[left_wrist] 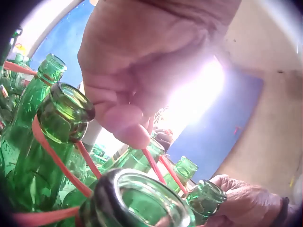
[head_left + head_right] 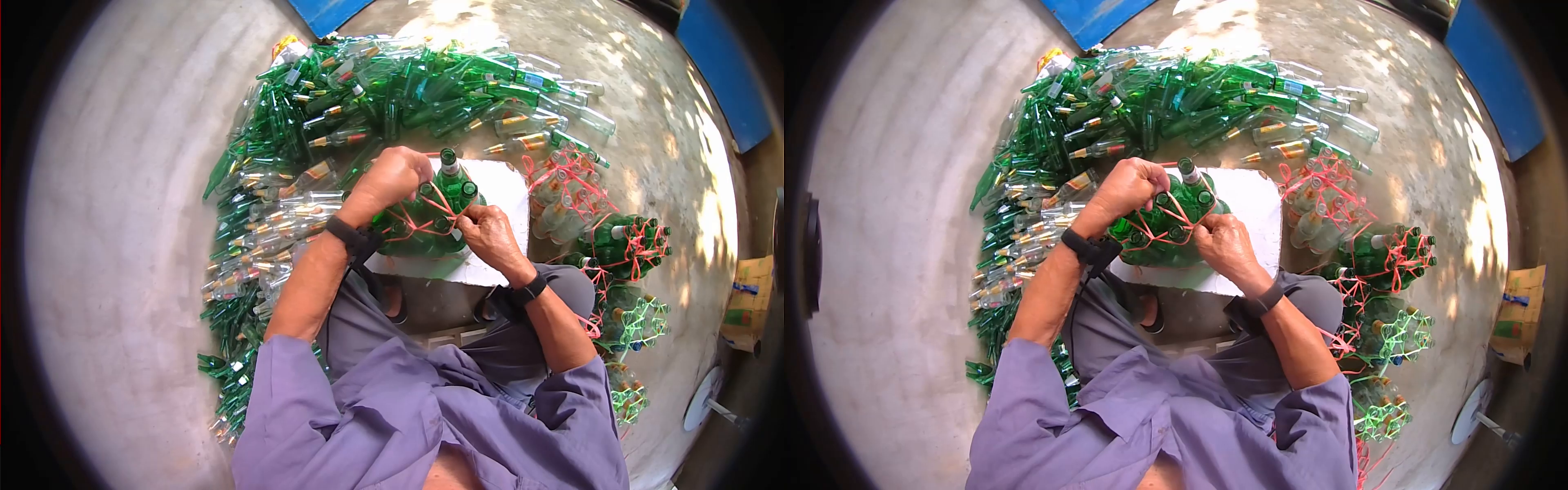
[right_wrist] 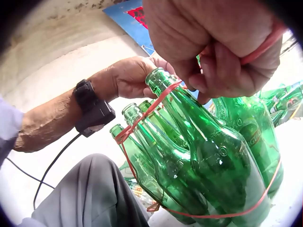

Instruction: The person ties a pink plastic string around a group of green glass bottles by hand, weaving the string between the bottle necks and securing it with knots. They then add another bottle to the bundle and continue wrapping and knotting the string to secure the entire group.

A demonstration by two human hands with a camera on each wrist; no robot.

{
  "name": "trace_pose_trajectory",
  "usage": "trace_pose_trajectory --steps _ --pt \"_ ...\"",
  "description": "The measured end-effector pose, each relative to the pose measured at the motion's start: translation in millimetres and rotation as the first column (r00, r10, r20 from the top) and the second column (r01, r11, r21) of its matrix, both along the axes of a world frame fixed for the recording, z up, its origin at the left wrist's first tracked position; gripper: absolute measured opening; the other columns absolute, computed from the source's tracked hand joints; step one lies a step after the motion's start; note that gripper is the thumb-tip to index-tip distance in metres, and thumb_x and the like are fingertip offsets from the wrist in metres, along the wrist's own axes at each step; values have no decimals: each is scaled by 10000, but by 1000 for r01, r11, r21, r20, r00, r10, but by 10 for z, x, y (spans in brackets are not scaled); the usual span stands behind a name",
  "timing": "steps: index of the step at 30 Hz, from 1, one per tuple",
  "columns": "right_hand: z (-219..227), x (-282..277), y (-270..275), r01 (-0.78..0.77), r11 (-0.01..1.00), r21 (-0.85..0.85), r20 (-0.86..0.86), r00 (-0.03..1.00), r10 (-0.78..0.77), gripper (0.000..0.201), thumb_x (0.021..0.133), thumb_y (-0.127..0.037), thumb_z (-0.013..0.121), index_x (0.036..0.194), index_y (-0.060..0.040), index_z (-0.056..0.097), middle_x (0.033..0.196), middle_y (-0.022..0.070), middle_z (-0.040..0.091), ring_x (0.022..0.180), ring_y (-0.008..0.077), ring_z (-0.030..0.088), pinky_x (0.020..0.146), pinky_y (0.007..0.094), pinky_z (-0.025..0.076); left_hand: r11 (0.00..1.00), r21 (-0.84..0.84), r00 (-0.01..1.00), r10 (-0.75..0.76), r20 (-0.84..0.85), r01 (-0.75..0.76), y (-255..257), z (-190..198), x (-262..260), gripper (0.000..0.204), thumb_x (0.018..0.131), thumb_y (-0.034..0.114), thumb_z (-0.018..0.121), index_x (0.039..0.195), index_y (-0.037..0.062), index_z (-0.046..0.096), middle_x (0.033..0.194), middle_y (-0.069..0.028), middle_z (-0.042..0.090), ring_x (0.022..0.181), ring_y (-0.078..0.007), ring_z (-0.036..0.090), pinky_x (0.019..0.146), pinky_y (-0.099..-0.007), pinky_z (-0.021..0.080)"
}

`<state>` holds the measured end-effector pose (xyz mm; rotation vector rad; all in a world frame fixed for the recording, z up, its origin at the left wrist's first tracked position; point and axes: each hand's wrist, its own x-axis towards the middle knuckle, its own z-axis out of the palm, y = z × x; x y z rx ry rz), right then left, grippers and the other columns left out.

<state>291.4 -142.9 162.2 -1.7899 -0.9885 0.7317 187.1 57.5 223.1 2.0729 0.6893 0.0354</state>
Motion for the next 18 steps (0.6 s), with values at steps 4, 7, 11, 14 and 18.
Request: trace_pose_trajectory --steps 4,7,11,14,18 --pt "-14 17 -43 3 1000 -9 22 1000 -3 278 847 -188 577 748 64 640 597 260 539 520 340 579 585 444 482 963 266 999 -49 -2 47 -31 -111 -13 200 781 -43 567 859 10 743 716 -106 701 570 -172 671 537 -315 518" --pt "-7 14 -88 9 1000 -29 11 1000 -9 286 834 -191 585 730 72 628 574 247 523 500 294 565 569 434 473 902 423 996 -93 -3 85 -52 -197 -27 287 704 -28 558 915 18 748 810 -194 716 785 -323 721 764 -382 560" --pt "-93 54 -172 11 999 -35 24 1000 -10 308 852 -202 605 734 77 656 496 92 441 507 104 433 494 338 391 867 488 993 -115 2 99 -96 -264 -114 294 702 -24 548 932 -10 732 915 -203 726 891 -347 711 832 -405 554" --pt "-16 60 -192 1 998 -65 -101 995 -7 280 807 -180 590 702 76 629 505 167 501 491 154 494 526 393 449 848 530 949 -168 267 1 -344 -196 -256 365 701 -19 546 1023 2 717 1051 -207 714 1041 -352 676 922 -409 524" --pt "-31 38 -182 1 998 -67 -118 993 -9 315 831 -217 618 712 73 646 499 142 491 502 131 486 511 380 438 752 659 938 -245 246 23 -823 -25 -369 386 741 175 699 1113 74 705 1249 -133 663 1259 -342 549 1083 -480 384"
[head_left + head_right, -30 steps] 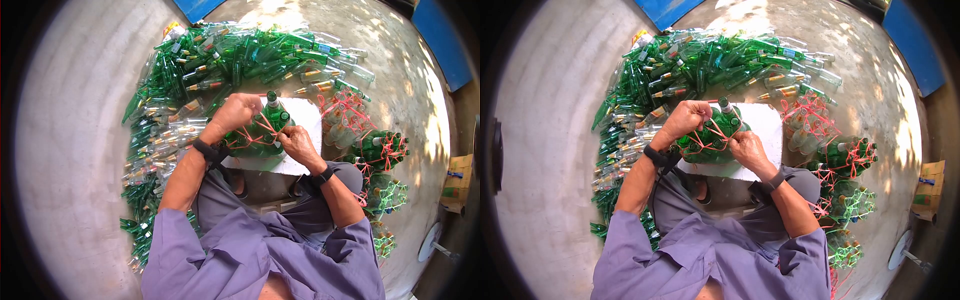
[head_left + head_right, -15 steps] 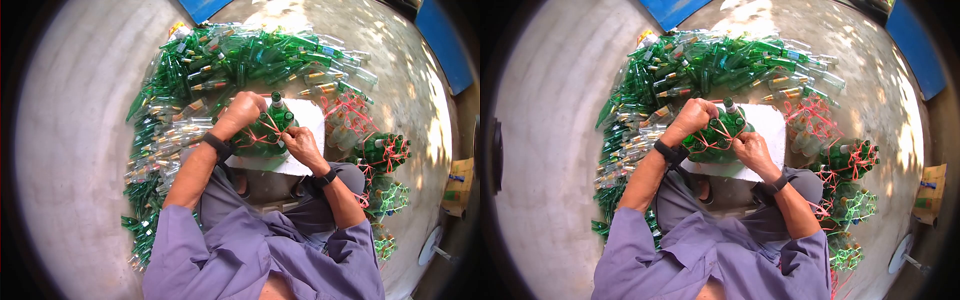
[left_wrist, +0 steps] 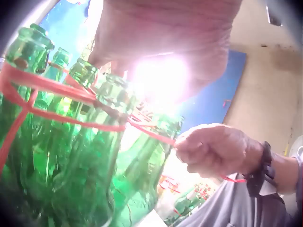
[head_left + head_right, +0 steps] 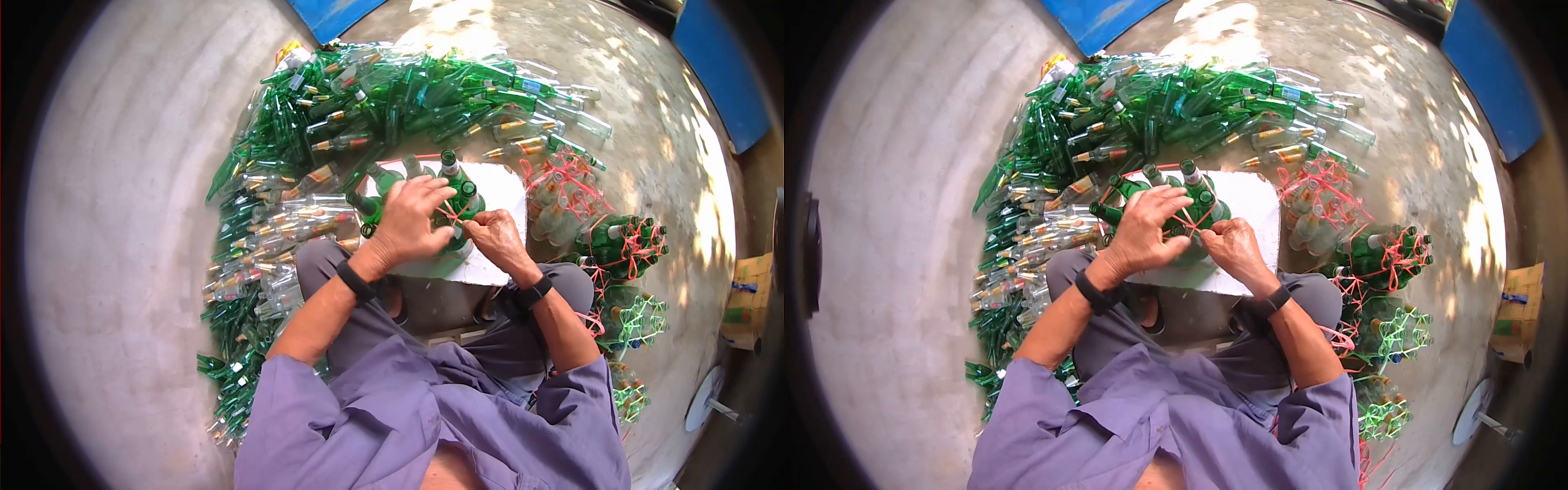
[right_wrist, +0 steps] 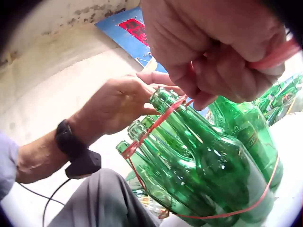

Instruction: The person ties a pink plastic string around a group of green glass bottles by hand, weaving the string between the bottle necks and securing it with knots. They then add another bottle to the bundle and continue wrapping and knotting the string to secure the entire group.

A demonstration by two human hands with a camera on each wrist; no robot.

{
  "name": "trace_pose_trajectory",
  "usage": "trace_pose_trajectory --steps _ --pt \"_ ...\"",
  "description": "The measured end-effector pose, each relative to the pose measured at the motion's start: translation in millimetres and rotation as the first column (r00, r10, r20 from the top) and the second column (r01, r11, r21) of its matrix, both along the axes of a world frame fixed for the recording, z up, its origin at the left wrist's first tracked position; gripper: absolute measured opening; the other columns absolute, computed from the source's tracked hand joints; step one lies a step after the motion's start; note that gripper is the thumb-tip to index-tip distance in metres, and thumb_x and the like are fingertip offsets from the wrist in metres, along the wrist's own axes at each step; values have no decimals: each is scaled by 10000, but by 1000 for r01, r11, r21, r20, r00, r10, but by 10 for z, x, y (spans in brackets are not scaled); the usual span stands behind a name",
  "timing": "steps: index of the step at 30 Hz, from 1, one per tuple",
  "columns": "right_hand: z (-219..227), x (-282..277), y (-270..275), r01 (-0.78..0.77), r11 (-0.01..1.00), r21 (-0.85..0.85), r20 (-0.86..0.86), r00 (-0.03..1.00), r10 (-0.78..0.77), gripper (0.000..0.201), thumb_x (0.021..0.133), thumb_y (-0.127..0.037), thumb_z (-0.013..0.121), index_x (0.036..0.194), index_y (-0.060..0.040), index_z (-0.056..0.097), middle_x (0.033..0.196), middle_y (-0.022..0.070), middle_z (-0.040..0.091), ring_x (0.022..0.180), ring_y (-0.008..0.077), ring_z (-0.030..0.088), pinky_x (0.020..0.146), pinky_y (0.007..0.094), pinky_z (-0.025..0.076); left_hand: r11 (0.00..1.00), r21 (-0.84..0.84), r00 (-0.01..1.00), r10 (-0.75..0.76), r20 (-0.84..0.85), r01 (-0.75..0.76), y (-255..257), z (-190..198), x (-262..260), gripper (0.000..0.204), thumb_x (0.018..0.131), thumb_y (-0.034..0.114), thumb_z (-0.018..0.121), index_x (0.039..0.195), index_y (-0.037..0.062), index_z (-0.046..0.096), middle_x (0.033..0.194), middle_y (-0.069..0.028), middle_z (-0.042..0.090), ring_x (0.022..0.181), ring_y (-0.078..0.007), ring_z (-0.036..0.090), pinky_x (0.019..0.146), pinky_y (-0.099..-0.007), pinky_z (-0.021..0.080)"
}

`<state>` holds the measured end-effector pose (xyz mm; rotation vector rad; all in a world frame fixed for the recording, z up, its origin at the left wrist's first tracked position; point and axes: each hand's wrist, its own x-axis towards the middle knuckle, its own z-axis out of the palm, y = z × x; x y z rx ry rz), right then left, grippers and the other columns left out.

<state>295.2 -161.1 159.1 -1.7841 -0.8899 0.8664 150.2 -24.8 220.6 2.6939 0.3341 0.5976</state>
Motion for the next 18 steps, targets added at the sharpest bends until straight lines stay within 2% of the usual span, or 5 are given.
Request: trace_pose_trajectory --steps 1,6,9,12,18 --pt "-9 8 4 5 1000 -1 5 1000 -5 330 845 -233 632 716 70 654 498 141 494 499 131 483 508 377 436 1000 20 998 25 -50 -24 -45 -95 -15 425 738 308 764 1105 101 709 1303 -81 640 1337 -340 469 1122 -526 305" --pt "5 -6 -52 10 1000 25 39 999 -11 353 920 -257 657 735 39 710 511 40 524 522 81 459 495 305 397 978 202 985 87 -146 -57 -162 -214 23 439 732 344 785 1097 112 714 1286 -30 655 1374 -335 420 1129 -582 270" --pt "-15 -15 -81 9 993 120 116 993 -23 339 899 -246 669 750 58 667 540 230 494 457 195 473 506 399 435 970 227 982 123 -144 -88 -175 -203 32 423 746 324 774 1104 107 713 1256 -25 669 1368 -342 406 1109 -628 262" --pt "19 28 -116 -26 998 56 199 980 15 329 918 -240 655 787 58 700 541 137 567 506 120 494 519 339 444 967 242 981 121 -153 -82 -170 -212 27 428 762 332 765 1120 105 707 1267 -26 668 1380 -343 396 1109 -637 258" --pt "-15 58 -176 -41 992 117 252 968 11 343 926 -253 657 802 63 701 580 177 609 520 140 549 540 349 471 961 258 972 149 -181 -100 -191 -215 53 481 744 346 785 1152 107 695 1280 -1 671 1398 -323 400 1127 -640 246"
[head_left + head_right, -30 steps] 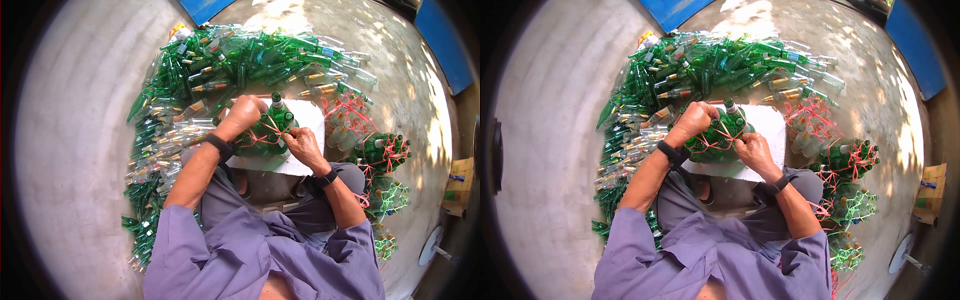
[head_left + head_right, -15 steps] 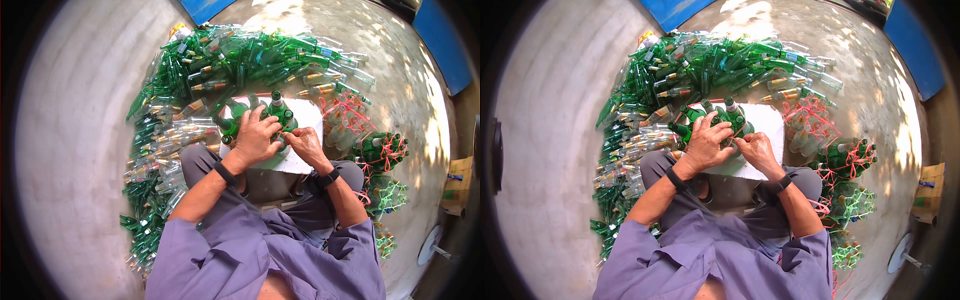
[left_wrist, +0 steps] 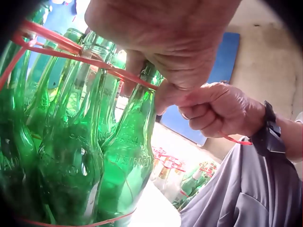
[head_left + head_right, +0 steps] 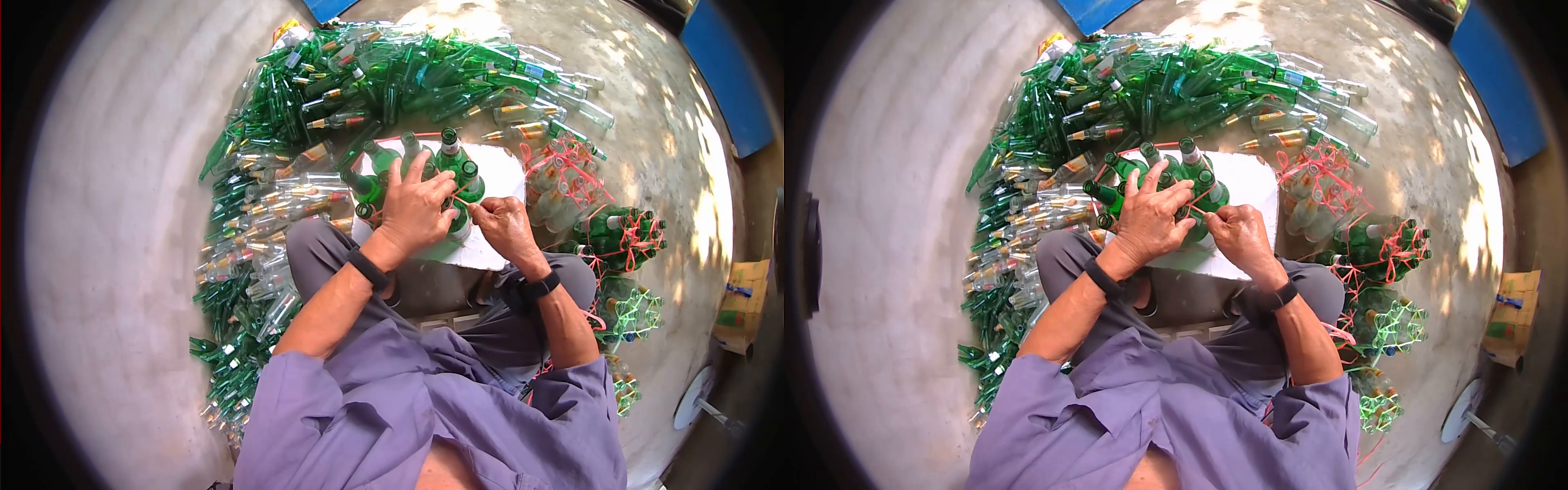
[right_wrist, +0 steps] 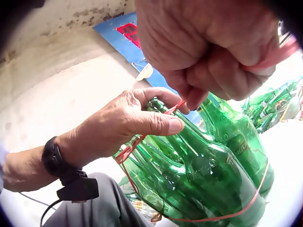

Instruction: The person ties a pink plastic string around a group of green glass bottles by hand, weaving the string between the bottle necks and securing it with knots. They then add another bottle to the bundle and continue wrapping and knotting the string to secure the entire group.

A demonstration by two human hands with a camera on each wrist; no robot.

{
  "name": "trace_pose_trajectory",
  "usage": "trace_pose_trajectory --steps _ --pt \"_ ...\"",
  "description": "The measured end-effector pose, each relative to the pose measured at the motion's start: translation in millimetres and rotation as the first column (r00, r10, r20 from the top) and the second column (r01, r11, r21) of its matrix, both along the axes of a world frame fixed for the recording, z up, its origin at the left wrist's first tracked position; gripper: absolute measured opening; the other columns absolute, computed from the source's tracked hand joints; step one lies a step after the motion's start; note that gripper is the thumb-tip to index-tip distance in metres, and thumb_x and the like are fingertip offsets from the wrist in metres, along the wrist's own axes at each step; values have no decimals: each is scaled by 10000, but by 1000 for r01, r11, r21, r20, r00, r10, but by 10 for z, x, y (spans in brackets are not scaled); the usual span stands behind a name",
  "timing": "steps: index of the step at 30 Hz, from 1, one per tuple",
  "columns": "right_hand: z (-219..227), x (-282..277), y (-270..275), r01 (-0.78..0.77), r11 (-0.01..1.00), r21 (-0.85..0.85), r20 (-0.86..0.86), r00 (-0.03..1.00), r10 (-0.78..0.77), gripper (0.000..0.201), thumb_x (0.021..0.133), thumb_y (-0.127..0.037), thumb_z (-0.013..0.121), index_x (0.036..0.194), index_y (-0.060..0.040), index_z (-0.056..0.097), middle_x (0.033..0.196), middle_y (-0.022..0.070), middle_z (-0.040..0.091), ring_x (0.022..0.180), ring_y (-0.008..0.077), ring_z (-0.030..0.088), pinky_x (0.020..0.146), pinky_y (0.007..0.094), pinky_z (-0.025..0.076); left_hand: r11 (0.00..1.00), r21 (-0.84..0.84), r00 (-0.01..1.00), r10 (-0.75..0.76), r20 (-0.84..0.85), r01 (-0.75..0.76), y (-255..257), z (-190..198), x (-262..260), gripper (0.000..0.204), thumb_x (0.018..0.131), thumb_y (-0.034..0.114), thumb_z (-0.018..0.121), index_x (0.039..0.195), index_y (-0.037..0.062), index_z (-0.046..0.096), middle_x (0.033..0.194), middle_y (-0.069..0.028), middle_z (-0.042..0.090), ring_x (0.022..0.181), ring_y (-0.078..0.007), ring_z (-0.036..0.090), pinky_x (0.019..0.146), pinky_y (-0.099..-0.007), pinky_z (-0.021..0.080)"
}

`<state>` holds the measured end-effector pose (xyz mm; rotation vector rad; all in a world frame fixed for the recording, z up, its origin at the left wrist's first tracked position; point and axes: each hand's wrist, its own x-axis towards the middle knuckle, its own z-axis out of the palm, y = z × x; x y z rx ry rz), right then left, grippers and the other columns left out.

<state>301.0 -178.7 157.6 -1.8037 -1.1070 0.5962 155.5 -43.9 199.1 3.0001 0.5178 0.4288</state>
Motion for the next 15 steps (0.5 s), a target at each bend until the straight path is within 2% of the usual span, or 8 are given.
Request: trace_pose_trajectory --steps 2,6,11,15 --pt "36 -31 -17 19 1000 16 -26 999 -19 306 909 -210 658 782 69 663 600 269 521 467 347 482 518 419 444 1000 -1 1000 -1 -2 1 5 12 -3 481 743 345 785 1151 107 692 1286 1 667 1402 -321 395 1125 -642 248" --pt "72 -41 -44 11 1000 18 -48 999 -10 308 920 -210 658 789 69 659 601 271 513 464 351 469 509 423 432 1000 3 1000 -1 -2 1 5 -20 -8 481 744 345 784 1152 107 689 1290 -5 665 1401 -321 397 1124 -642 249" --pt "180 18 -77 -32 998 -52 71 997 36 341 930 -218 665 748 69 629 601 273 501 499 408 456 507 432 425 1000 1 1000 9 -15 -9 -9 2 -12 477 745 340 783 1149 105 687 1305 -12 657 1403 -324 397 1128 -643 242" --pt "203 30 -86 -59 998 -16 168 984 61 338 927 -198 672 720 63 613 611 275 514 535 437 497 518 437 436 1000 -6 1000 0 -6 0 -20 2 -38 479 748 338 783 1153 103 681 1314 -11 652 1406 -329 396 1127 -644 243"
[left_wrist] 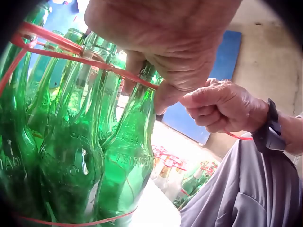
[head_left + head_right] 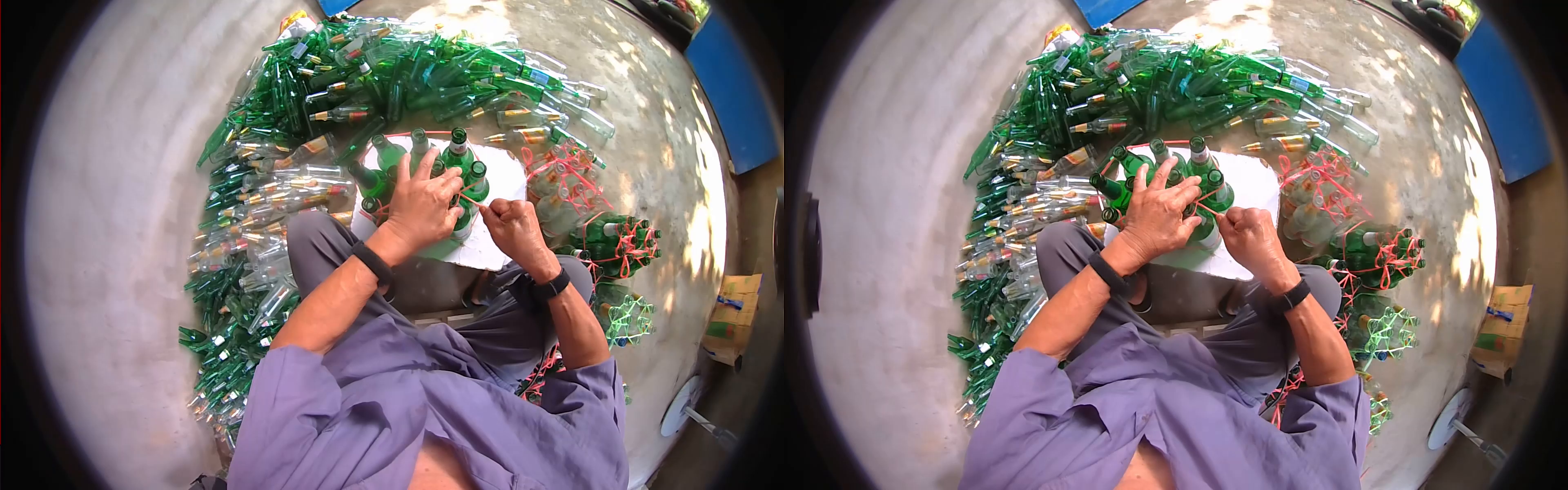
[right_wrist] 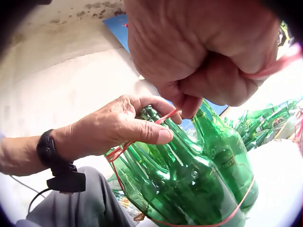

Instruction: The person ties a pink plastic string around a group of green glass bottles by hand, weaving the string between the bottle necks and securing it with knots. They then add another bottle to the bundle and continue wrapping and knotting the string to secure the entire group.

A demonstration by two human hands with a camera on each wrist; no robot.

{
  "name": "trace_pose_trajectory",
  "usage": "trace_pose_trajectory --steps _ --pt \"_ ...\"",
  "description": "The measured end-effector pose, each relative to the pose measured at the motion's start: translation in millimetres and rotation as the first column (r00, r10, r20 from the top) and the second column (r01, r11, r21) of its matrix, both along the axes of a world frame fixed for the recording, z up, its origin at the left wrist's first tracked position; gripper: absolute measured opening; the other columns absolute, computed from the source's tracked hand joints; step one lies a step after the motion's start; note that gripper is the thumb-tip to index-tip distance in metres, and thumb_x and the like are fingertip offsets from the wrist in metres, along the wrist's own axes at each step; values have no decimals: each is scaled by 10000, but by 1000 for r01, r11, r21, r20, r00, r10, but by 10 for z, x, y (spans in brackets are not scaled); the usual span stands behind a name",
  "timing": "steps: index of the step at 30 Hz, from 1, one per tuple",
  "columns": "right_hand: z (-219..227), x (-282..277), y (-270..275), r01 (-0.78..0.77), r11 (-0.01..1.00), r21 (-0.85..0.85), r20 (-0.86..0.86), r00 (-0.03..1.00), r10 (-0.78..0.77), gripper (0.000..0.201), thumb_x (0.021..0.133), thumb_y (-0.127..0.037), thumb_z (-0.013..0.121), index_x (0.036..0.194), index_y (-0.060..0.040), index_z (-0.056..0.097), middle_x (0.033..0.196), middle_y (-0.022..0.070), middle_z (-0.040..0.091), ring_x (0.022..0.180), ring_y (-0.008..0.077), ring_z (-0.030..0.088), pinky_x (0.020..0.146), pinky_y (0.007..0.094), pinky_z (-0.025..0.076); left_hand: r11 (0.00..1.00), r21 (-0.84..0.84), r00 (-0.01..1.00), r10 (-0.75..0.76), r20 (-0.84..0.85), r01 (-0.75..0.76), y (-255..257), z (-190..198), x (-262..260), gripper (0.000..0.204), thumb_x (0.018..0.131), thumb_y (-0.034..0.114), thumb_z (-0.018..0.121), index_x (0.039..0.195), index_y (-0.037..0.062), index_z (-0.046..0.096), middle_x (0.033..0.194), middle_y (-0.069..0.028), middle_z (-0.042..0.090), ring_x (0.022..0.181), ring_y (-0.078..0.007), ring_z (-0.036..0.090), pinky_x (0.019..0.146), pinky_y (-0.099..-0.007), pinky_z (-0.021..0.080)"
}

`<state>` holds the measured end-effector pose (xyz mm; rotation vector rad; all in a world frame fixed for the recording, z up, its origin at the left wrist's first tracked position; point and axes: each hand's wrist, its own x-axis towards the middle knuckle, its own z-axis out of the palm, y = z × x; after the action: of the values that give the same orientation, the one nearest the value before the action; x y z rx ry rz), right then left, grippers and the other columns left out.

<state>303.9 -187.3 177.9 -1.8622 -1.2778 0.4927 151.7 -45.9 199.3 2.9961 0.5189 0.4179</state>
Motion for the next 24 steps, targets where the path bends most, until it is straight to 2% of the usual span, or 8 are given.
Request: trace_pose_trajectory --steps 5,6,8,12,15,17,21,24 --pt "-47 66 36 24 998 -51 12 1000 -24 342 925 -194 678 700 53 607 624 270 540 587 447 569 535 455 456 1000 14 1000 8 -2 -8 5 -24 -3 474 765 350 772 1160 106 672 1353 -16 625 1412 -334 389 1128 -644 243" --pt "-22 70 44 23 998 -52 16 1000 -22 342 925 -194 678 700 53 607 624 270 540 587 447 569 535 455 456 1000 15 1000 7 -13 -7 7 -18 -9 476 770 355 769 1166 110 671 1366 -17 614 1419 -335 382 1129 -647 243" --pt "59 81 41 -28 996 87 89 996 20 326 914 -152 697 679 46 590 583 254 503 481 391 454 477 415 409 1000 14 1000 8 -18 -8 0 -29 -24 479 772 355 768 1170 108 669 1368 -19 612 1423 -336 377 1128 -649 245" --pt "244 120 48 -88 996 21 221 972 81 329 917 -133 681 659 34 564 604 255 522 529 425 508 490 435 417 1000 15 1000 10 4 -10 -26 -62 -14 490 778 351 763 1187 101 663 1381 -28 600 1434 -340 363 1127 -650 248" --pt "251 164 61 -191 981 39 368 915 164 316 920 -129 661 659 7 547 608 231 540 553 416 543 515 460 435 999 30 1000 15 11 -15 -52 -72 -21 503 780 348 759 1203 94 657 1389 -39 593 1440 -344 355 1129 -649 247" --pt "313 160 100 -236 971 -41 498 837 225 241 892 -115 646 688 -22 560 636 192 567 599 398 586 554 478 456 999 25 1000 21 -2 -21 -43 -68 -24 511 781 347 758 1210 90 654 1393 -44 590 1442 -345 354 1128 -648 249" --pt "584 217 351 -257 948 -189 584 747 319 157 852 -91 628 714 -32 581 678 157 599 631 367 615 580 472 473 1000 4 1000 16 3 -16 -9 -69 -26 506 776 321 767 1205 78 650 1395 -64 586 1447 -359 352 1116 -645 266" --pt "644 356 633 -377 904 -203 718 570 399 40 773 -64 613 773 -24 605 708 163 627 661 353 652 577 469 491 1000 -28 1000 4 30 -3 34 -87 -7 489 762 290 781 1180 73 650 1381 -75 586 1448 -377 353 1105 -644 283"
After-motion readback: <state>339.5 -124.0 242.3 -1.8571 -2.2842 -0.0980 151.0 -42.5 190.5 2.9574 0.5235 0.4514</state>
